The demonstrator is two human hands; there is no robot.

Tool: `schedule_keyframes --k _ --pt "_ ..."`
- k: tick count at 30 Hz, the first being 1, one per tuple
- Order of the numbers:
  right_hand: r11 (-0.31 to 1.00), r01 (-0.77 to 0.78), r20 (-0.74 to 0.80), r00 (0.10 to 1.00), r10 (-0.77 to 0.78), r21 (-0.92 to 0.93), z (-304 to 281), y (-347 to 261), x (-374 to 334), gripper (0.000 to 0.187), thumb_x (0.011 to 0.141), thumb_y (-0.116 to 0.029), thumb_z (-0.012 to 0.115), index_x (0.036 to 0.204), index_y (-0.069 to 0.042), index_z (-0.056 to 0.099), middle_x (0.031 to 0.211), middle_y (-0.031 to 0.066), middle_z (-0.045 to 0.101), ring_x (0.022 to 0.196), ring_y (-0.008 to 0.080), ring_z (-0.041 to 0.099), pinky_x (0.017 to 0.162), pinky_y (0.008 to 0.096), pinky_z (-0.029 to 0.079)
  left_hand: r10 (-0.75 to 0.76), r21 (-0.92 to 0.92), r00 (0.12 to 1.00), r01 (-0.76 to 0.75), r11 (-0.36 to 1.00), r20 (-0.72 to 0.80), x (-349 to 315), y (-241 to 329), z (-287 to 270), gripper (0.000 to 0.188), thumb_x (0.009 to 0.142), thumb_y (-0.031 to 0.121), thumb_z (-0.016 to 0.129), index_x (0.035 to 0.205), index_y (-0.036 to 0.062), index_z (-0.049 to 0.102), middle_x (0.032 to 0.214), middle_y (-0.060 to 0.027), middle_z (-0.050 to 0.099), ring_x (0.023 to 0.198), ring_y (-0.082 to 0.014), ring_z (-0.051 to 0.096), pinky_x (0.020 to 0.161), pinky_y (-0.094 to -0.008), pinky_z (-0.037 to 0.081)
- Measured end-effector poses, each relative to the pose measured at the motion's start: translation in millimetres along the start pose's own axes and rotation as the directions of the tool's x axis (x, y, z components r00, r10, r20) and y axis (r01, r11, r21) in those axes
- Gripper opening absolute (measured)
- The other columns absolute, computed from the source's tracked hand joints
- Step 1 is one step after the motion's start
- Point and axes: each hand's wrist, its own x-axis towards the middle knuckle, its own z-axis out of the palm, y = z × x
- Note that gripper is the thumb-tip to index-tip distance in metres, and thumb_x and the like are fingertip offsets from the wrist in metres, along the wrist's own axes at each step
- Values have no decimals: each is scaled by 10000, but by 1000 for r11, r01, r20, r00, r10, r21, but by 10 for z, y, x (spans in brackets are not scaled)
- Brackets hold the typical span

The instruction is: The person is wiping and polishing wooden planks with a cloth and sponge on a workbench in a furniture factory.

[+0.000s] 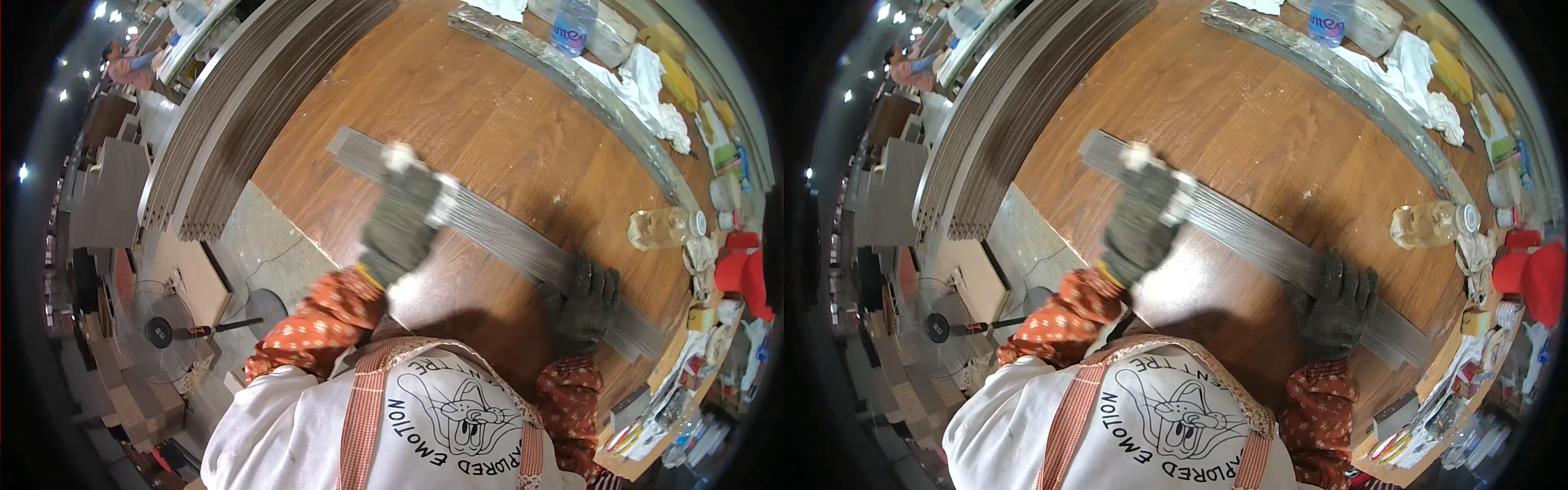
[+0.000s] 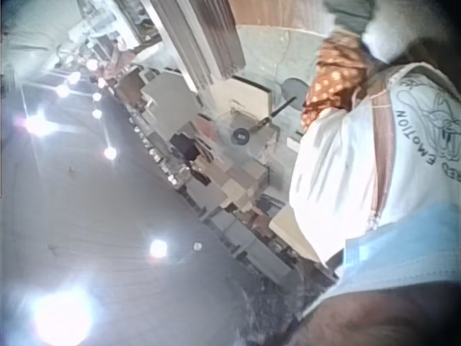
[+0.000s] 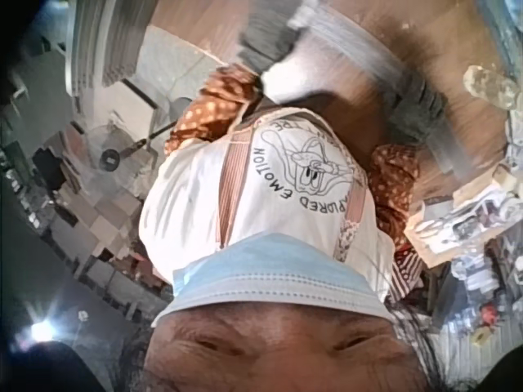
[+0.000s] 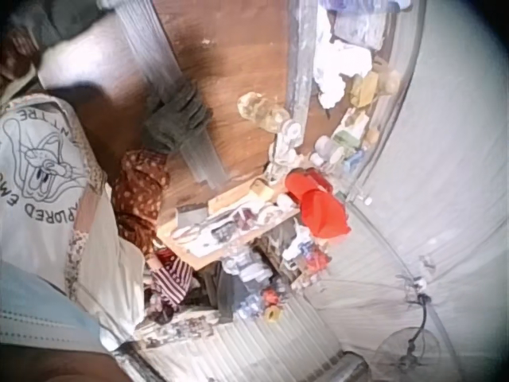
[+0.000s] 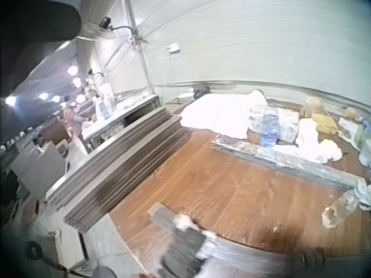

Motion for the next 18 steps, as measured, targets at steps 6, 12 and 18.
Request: schedule_keyframes --k 6,12,18 --pt "999 2 -28 1000 -3 -52 18 -53 -36 711 851 -563 613 1312 -32 511 1160 172 586 1092 375 565 1055 570 387 -145 89 936 183 979 -321 -331 -666 -189 395 925 39 544 1313 -36 522 1409 -234 489 1372 -390 410 1174 -506 251" --pt "998 11 -19 1000 -12 -66 20 -53 -9 735 876 -620 564 1325 -42 499 1170 164 604 1090 370 576 1040 572 396 -139 -58 976 131 990 -167 -287 80 -66 522 829 60 674 1328 6 532 1378 -231 502 1346 -439 414 1158 -563 269" --pt "998 48 -77 996 -50 -29 90 4 -81 704 866 -560 632 1317 -36 497 1184 159 596 1091 374 568 1041 581 387 -229 93 951 252 963 -209 -348 -688 -299 569 875 69 631 1408 -7 446 1421 -252 463 1368 -423 393 1182 -499 247"
